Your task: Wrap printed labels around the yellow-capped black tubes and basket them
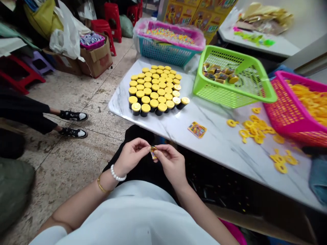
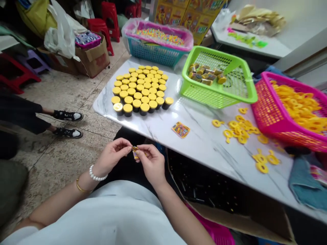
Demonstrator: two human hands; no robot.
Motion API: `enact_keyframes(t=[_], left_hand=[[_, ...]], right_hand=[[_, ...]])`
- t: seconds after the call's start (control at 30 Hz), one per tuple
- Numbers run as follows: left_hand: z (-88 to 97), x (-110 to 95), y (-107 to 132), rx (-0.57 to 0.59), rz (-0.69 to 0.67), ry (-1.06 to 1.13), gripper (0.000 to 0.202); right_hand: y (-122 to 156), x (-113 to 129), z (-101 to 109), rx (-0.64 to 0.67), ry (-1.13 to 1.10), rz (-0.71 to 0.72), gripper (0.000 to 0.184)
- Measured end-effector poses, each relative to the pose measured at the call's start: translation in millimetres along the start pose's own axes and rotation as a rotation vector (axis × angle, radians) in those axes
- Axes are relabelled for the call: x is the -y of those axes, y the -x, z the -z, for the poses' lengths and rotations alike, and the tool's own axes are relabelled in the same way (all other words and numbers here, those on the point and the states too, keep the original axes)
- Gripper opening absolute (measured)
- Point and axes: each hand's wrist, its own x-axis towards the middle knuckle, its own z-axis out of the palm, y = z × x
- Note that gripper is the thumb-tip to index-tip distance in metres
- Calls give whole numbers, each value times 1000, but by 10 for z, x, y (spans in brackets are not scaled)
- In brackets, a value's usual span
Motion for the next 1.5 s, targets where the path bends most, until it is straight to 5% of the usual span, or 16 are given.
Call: enact_keyframes(t=[0.1, 0.2, 0.33, 0.43, 0.5, 0.63, 0.77, 1.03, 1.2, 1.5], left_hand=[[22, 102, -6, 31, 84, 94, 30], [36, 190, -14, -10, 119, 177, 30], [133, 202, -13, -71, 93, 147, 29], [202, 175, 6, -31, 67, 61, 29], [214, 175, 31, -6, 60, 26, 31], [172, 215, 112, -131, 25, -25, 36], [120, 253, 225, -300, -60, -98, 20], [113, 282, 367, -252, -128, -178, 17], [111, 263, 432, -346, -83, -145, 15], [144, 322, 538, -211, -100, -196, 16]], right_hand=[[40, -142, -73, -69, 78, 79, 16], [80, -187, -147, -56, 66, 103, 35], [30, -156, -154, 48, -250, -203, 62], [-31, -182, -120, 235, -343, -447, 42], [-39, -238, -124, 292, -328, -490, 37], [21, -353, -215, 127, -239, -409, 39], [108, -375, -287, 43, -155, -387, 49], [214, -299, -304, 112, -55, -191, 45], [293, -277, -327, 83, 36, -84, 45], [371, -236, -291, 68, 234, 186, 48]])
